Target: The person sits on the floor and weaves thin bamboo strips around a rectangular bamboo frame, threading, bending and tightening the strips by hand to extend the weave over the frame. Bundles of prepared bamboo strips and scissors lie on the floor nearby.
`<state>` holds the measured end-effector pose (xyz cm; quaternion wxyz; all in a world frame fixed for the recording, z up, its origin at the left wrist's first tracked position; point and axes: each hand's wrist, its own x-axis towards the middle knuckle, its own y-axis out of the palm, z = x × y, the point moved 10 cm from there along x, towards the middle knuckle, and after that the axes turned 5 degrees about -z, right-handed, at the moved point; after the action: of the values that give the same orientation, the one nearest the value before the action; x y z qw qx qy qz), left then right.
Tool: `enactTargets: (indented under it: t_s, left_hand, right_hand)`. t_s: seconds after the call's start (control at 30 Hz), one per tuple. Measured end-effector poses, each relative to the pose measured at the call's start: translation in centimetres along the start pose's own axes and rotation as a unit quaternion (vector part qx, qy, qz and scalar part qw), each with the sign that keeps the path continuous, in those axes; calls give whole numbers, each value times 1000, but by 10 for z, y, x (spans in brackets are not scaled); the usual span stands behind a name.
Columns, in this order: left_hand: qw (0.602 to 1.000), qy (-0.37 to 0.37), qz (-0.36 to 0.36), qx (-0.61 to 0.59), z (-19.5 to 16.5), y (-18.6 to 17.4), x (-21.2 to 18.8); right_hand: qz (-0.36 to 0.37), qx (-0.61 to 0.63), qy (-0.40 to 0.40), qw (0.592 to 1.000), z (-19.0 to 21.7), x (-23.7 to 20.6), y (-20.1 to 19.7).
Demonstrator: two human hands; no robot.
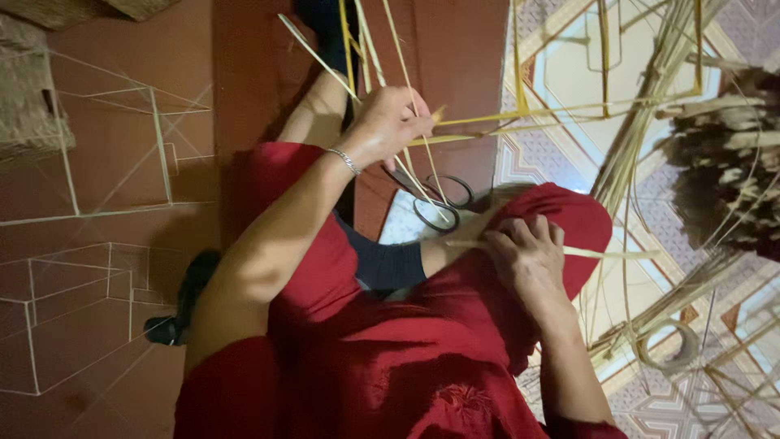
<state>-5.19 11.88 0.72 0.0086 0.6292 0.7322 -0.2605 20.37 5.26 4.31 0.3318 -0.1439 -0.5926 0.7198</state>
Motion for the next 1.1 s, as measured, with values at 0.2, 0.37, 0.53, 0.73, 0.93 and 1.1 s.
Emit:
enactTargets:
  t_s: [0.2, 0.37, 0.53, 0.73, 0.93, 1.1]
  left_hand:
    - [1000, 0, -2, 3, 4, -4, 2]
    - [999, 23, -21, -16, 5, -6, 2]
    - [999, 24, -34, -24, 5, -7, 2]
    - [998, 20, -34, -51, 8, -8, 0]
    - [999, 29, -32, -28, 7, -8, 0]
    - [997, 47, -51, 16, 2, -11, 0]
  right_hand:
    - [-38, 41, -2, 998, -2, -14, -12]
    - [-120, 349, 207, 906, -28, -19, 2]
    - [-26, 659, 318, 681, -1, 11, 88]
    - [26, 773, 380, 508, 31, 49, 153]
    - [53, 802, 427, 415, 45, 64, 165]
    - [46, 853, 386, 347, 62, 83, 166]
